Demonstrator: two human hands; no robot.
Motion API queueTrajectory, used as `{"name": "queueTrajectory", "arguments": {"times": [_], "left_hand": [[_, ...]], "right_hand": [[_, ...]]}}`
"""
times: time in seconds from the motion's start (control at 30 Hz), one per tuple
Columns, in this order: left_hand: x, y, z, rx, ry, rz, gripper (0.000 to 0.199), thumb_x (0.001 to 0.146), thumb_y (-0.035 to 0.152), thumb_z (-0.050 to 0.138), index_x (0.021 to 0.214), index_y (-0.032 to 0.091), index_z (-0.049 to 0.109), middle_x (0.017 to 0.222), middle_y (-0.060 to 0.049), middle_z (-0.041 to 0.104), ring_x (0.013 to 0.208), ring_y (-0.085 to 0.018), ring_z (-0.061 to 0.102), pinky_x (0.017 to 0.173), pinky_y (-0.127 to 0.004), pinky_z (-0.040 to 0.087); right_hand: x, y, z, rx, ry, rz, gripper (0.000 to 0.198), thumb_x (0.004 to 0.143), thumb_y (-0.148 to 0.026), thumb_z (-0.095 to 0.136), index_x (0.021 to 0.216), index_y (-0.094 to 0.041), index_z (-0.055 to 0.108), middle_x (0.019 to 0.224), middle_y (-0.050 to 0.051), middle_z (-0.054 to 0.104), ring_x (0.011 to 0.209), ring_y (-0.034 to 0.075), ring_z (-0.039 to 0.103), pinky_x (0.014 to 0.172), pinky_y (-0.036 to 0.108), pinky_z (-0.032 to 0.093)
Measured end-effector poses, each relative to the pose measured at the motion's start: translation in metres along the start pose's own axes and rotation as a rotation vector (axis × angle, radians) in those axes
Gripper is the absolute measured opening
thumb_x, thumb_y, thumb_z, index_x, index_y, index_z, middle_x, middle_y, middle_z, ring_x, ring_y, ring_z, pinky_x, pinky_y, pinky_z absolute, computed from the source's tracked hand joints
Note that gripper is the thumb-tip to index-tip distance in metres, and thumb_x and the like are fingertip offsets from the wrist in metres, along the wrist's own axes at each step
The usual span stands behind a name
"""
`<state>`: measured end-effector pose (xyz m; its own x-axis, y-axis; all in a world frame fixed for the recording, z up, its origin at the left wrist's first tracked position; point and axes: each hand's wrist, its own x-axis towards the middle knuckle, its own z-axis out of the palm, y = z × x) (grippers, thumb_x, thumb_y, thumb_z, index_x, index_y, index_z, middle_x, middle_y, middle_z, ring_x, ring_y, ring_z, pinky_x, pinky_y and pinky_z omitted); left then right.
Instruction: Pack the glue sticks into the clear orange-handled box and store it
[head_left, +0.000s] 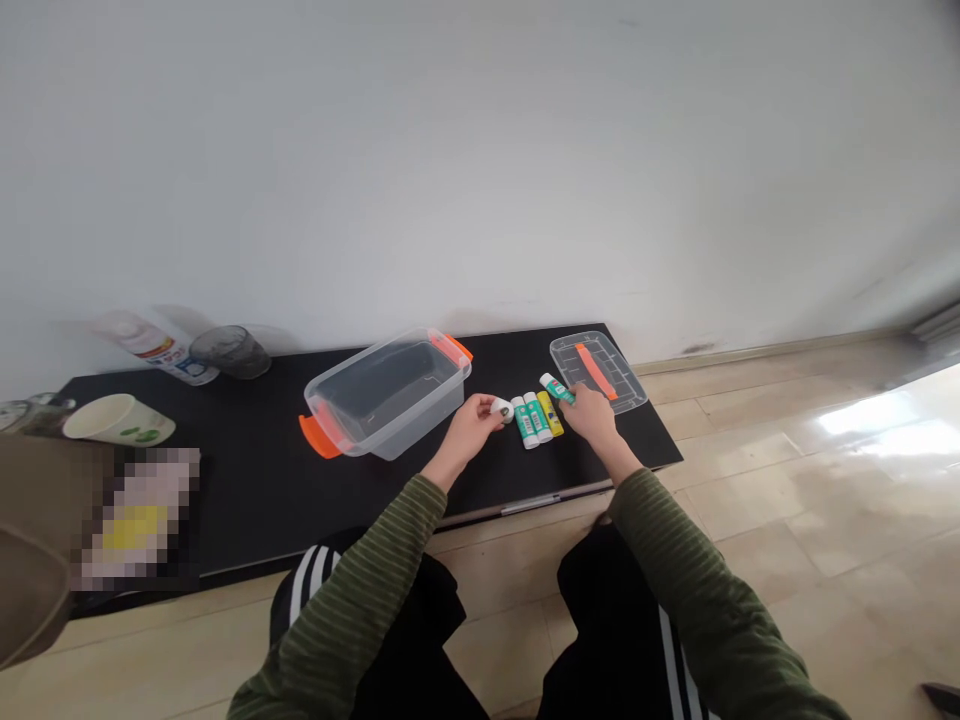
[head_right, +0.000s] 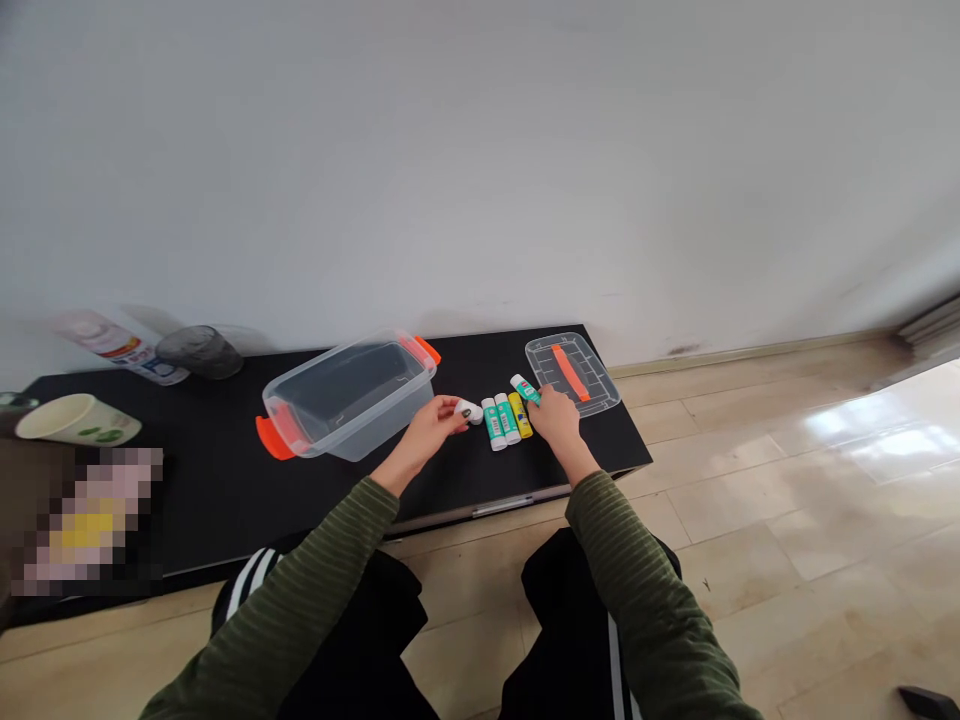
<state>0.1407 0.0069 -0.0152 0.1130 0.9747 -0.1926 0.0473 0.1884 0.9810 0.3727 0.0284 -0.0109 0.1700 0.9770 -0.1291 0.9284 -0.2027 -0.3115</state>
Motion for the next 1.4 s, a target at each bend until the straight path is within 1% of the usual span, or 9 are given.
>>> {"name": "queueTrajectory", "arguments": {"times": [0.07, 0.13, 0.3, 0.47, 0.8, 1.0, 1.17, 1.23, 1.4], "left_hand": [[-0.001, 0.008, -0.004, -0.318, -0.019, -0.093, 0.019, 0.084, 0.021, 0.069, 0.099, 0.014, 0.061, 0.104, -0.012, 0.072, 0.096, -0.021, 0.071, 0.092, -0.039, 0.055], [-0.004, 0.015, -0.008, -0.515, -0.032, -0.139, 0.018, 0.084, 0.020, 0.069, 0.099, 0.012, 0.062, 0.107, -0.014, 0.073, 0.098, -0.021, 0.072, 0.096, -0.038, 0.054], [-0.008, 0.025, -0.011, -0.704, -0.031, -0.138, 0.016, 0.084, 0.018, 0.070, 0.097, 0.013, 0.065, 0.104, -0.013, 0.075, 0.101, -0.022, 0.072, 0.098, -0.037, 0.054], [-0.008, 0.026, -0.011, -0.701, -0.060, -0.109, 0.023, 0.083, 0.020, 0.072, 0.105, 0.015, 0.069, 0.101, -0.009, 0.075, 0.096, -0.018, 0.072, 0.098, -0.036, 0.054], [-0.008, 0.020, -0.011, -0.638, -0.043, -0.050, 0.031, 0.077, 0.019, 0.079, 0.107, 0.016, 0.073, 0.100, -0.005, 0.073, 0.089, -0.012, 0.069, 0.092, -0.029, 0.055], [-0.010, 0.022, -0.009, -0.612, -0.055, -0.045, 0.030, 0.076, 0.020, 0.080, 0.105, 0.015, 0.075, 0.098, -0.004, 0.072, 0.087, -0.012, 0.067, 0.087, -0.027, 0.056], [-0.011, 0.021, -0.011, -0.586, -0.070, -0.042, 0.031, 0.076, 0.022, 0.081, 0.105, 0.015, 0.075, 0.097, -0.005, 0.072, 0.088, -0.014, 0.067, 0.091, -0.031, 0.055], [-0.011, 0.020, -0.012, -0.572, -0.075, -0.038, 0.032, 0.075, 0.023, 0.081, 0.105, 0.015, 0.075, 0.097, -0.005, 0.072, 0.089, -0.014, 0.067, 0.092, -0.032, 0.055], [-0.011, 0.018, -0.014, -0.528, -0.121, -0.043, 0.036, 0.075, 0.026, 0.082, 0.108, 0.016, 0.074, 0.099, -0.005, 0.072, 0.092, -0.015, 0.067, 0.096, -0.034, 0.054]], "right_hand": [[-0.006, -0.003, -0.003, 0.104, 0.051, -0.063, 0.033, 0.092, -0.033, 0.056, 0.119, -0.017, 0.065, 0.104, 0.014, 0.073, 0.103, 0.029, 0.067, 0.084, 0.035, 0.046], [-0.015, -0.008, -0.005, 0.249, 0.092, -0.159, 0.029, 0.090, -0.031, 0.058, 0.115, -0.019, 0.065, 0.104, 0.010, 0.074, 0.100, 0.026, 0.067, 0.084, 0.033, 0.047], [-0.041, -0.022, -0.003, 0.601, 0.105, -0.361, 0.031, 0.088, -0.034, 0.060, 0.115, -0.020, 0.064, 0.103, 0.004, 0.074, 0.088, 0.019, 0.067, 0.079, 0.029, 0.049], [-0.056, -0.032, -0.005, 0.637, 0.072, -0.457, 0.031, 0.086, -0.028, 0.061, 0.116, -0.020, 0.066, 0.105, 0.004, 0.073, 0.087, 0.018, 0.067, 0.077, 0.028, 0.049], [-0.055, -0.030, -0.003, 0.519, 0.148, -0.555, 0.029, 0.085, -0.023, 0.065, 0.113, -0.022, 0.068, 0.111, 0.005, 0.073, 0.099, 0.022, 0.067, 0.089, 0.033, 0.049], [-0.057, -0.031, -0.006, 0.510, 0.137, -0.544, 0.030, 0.085, -0.023, 0.066, 0.115, -0.022, 0.069, 0.112, 0.006, 0.073, 0.099, 0.021, 0.068, 0.089, 0.033, 0.049], [-0.061, -0.035, -0.008, 0.520, 0.089, -0.516, 0.033, 0.086, -0.024, 0.064, 0.119, -0.022, 0.069, 0.113, 0.005, 0.074, 0.092, 0.019, 0.068, 0.084, 0.029, 0.049], [-0.064, -0.037, -0.008, 0.529, 0.076, -0.501, 0.034, 0.086, -0.024, 0.063, 0.119, -0.021, 0.070, 0.109, 0.005, 0.074, 0.085, 0.017, 0.067, 0.080, 0.027, 0.049], [-0.068, -0.036, -0.004, 0.594, 0.007, -0.416, 0.033, 0.086, -0.030, 0.062, 0.115, -0.019, 0.074, 0.079, 0.002, 0.073, 0.064, 0.015, 0.061, 0.064, 0.025, 0.045]]}}
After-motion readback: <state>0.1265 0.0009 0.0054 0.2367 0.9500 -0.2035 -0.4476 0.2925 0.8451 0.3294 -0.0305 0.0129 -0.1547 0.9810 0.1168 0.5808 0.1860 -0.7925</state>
